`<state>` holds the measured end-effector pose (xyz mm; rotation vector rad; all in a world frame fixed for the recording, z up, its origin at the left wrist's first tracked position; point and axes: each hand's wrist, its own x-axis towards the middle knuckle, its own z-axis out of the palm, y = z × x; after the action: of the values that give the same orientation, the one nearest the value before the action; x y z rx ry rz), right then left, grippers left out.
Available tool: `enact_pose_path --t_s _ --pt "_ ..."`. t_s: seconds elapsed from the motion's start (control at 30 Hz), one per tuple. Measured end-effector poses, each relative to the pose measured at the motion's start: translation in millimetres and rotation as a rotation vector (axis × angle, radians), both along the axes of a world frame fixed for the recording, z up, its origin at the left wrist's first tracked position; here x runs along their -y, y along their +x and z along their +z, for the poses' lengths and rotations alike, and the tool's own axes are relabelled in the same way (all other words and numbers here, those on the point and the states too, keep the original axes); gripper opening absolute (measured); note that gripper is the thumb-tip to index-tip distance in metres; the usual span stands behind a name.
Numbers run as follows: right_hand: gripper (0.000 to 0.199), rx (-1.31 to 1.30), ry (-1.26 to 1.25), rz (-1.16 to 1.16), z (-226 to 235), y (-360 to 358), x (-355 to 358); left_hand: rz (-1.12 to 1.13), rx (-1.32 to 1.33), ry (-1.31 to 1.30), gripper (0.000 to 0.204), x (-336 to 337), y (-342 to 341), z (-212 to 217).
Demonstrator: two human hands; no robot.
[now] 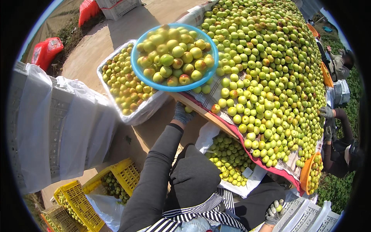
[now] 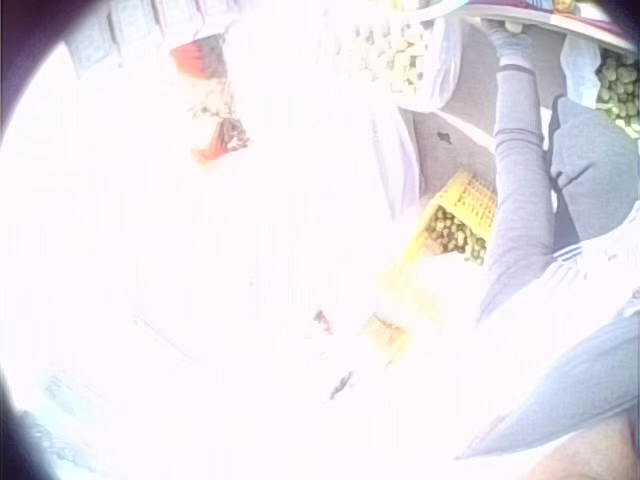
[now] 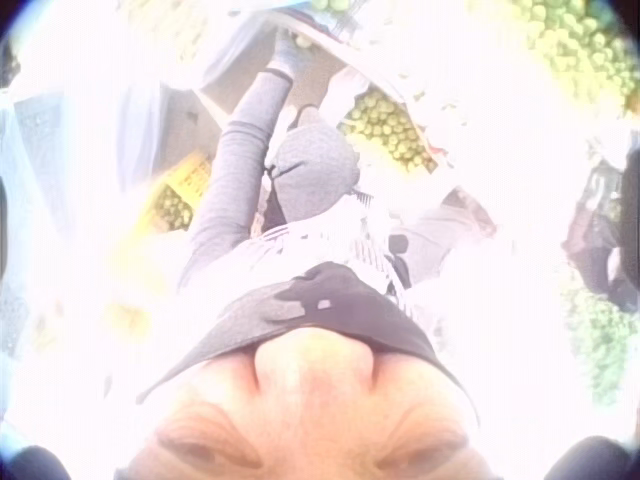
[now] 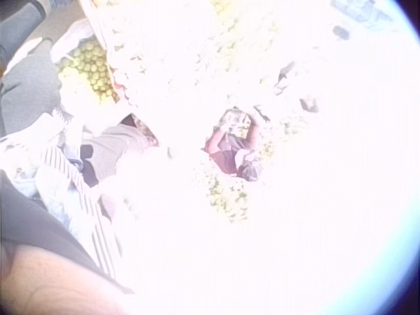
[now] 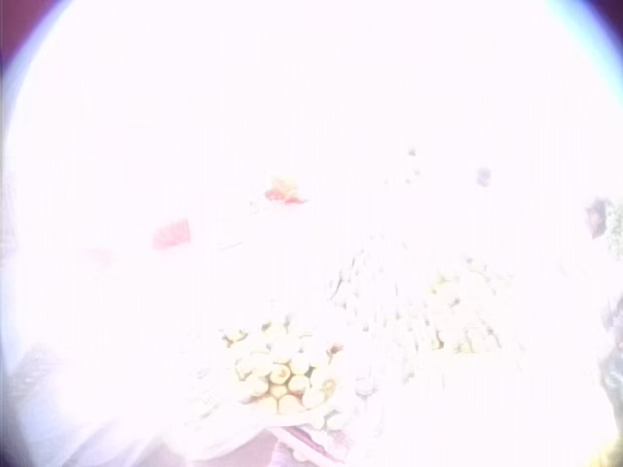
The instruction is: The person sits on the ground and sorts green olives by hand, picking them from a large pile on a table and placing them into white crates and a blue bowl. The person wears gloves and repeatedly transfers olives between containers.
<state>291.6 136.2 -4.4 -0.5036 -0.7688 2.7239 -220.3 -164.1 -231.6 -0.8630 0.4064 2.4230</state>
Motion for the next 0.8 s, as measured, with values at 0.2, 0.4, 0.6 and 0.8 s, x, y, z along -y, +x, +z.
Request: enact_pose_path --t_s 0.2,0.4,0.6,0.8 --pt "0.044 -0.068 -0.114 -0.037 -14 10 -6 0.003 -0.010 -0.146 0.041 -33 -35 -39" --pt "0.046 -0.108 -0.103 -0.006 -23 11 -13 -0.062 0.008 -0.246 0.029 -33 -30 -17" --pt "0.045 -0.049 -0.003 0.032 -6 -4 -8 -0.256 -0.023 -0.182 0.019 4 21 30" --pt "0.043 0.043 0.211 0.051 17 -76 32 -0.103 -0.048 -0.035 0.028 99 127 115"
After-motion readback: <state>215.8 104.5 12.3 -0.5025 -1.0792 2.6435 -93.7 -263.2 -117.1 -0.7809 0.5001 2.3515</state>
